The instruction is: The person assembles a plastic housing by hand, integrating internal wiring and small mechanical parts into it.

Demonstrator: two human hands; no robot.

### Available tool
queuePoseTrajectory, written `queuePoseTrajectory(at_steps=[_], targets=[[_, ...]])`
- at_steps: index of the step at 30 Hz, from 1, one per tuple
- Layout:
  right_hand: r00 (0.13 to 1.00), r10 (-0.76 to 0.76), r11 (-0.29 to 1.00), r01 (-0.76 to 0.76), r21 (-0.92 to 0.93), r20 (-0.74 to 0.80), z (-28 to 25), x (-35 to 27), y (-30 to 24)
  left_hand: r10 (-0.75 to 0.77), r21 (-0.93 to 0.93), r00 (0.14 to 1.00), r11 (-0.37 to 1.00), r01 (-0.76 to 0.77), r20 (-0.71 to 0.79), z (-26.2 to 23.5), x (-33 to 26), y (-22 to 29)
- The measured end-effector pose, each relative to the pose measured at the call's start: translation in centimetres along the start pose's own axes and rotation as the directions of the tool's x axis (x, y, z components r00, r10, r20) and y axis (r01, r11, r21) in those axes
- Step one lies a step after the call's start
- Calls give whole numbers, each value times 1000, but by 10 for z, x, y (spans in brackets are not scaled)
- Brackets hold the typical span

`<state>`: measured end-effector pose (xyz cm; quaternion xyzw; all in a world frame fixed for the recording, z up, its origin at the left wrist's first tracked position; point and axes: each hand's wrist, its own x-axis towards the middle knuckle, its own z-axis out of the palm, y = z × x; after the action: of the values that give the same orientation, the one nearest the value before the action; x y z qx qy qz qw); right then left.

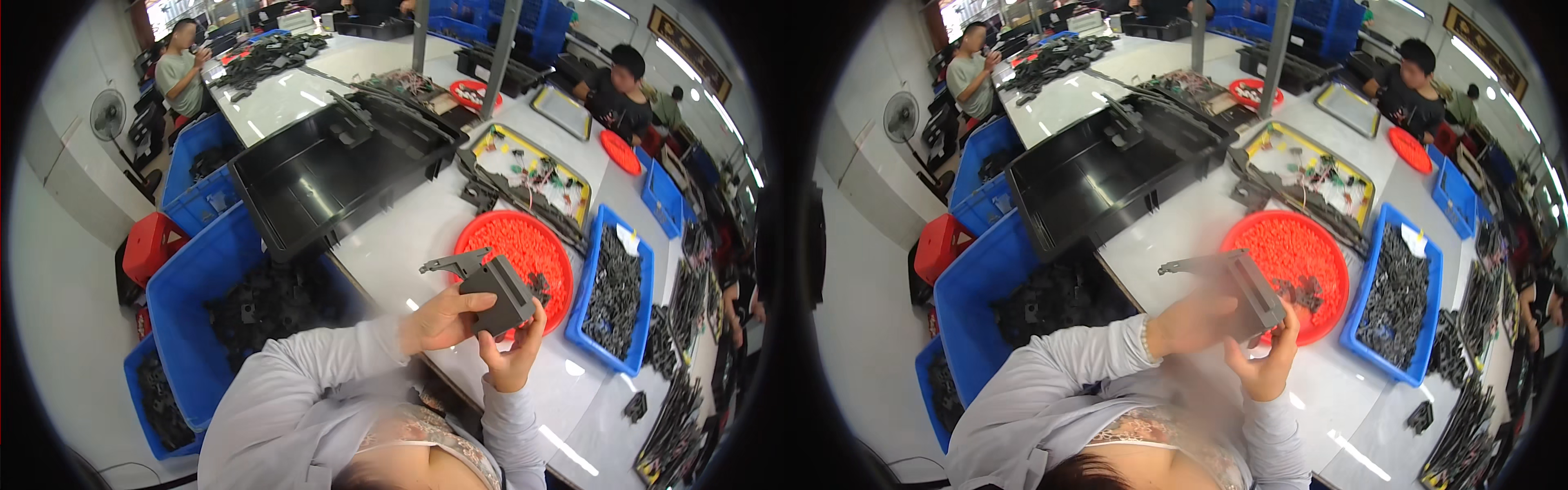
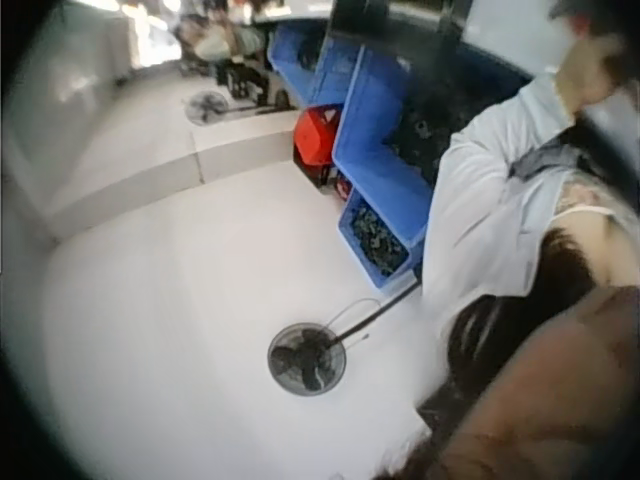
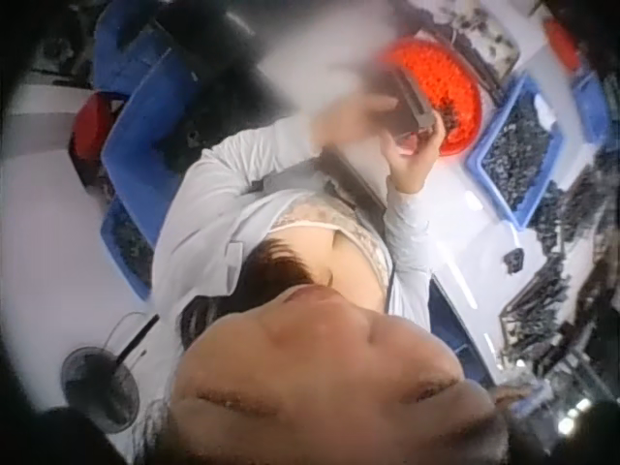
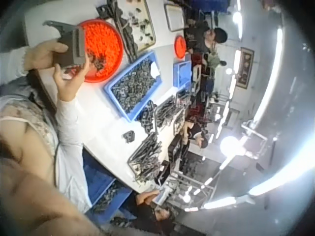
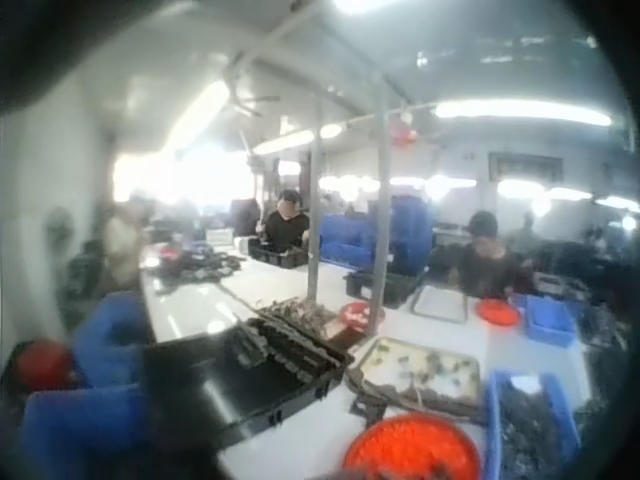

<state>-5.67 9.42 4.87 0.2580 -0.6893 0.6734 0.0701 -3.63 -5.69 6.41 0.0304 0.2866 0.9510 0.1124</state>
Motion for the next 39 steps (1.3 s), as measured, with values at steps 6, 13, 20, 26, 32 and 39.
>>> queuePoseTrajectory(at_steps=[6, 13, 20, 26, 32, 39], targets=[[978, -77, 996, 67, 59, 194, -13, 9, 7, 383, 704, 923, 647, -294, 34, -1, -1, 130], [975, 171, 985, -169, -21, 141, -28, -4, 31, 637, 966, 764, 245, -78, -100, -169, 39, 246], [969, 199, 977, -183, -114, 150, -30, -1, 38, 725, 970, 688, -141, 196, -34, -276, 84, 255], [971, 213, 969, -196, -149, 107, -33, -3, 50, 890, 887, 431, -312, 340, 148, -265, 100, 250], [977, 177, 966, -150, -209, 118, -30, -8, 54, 886, 880, 463, -222, 420, 3, -260, 94, 254], [948, 167, 960, -94, -263, 271, -51, -28, 37, 885, 908, 460, -249, 336, 73, -236, 52, 274]])
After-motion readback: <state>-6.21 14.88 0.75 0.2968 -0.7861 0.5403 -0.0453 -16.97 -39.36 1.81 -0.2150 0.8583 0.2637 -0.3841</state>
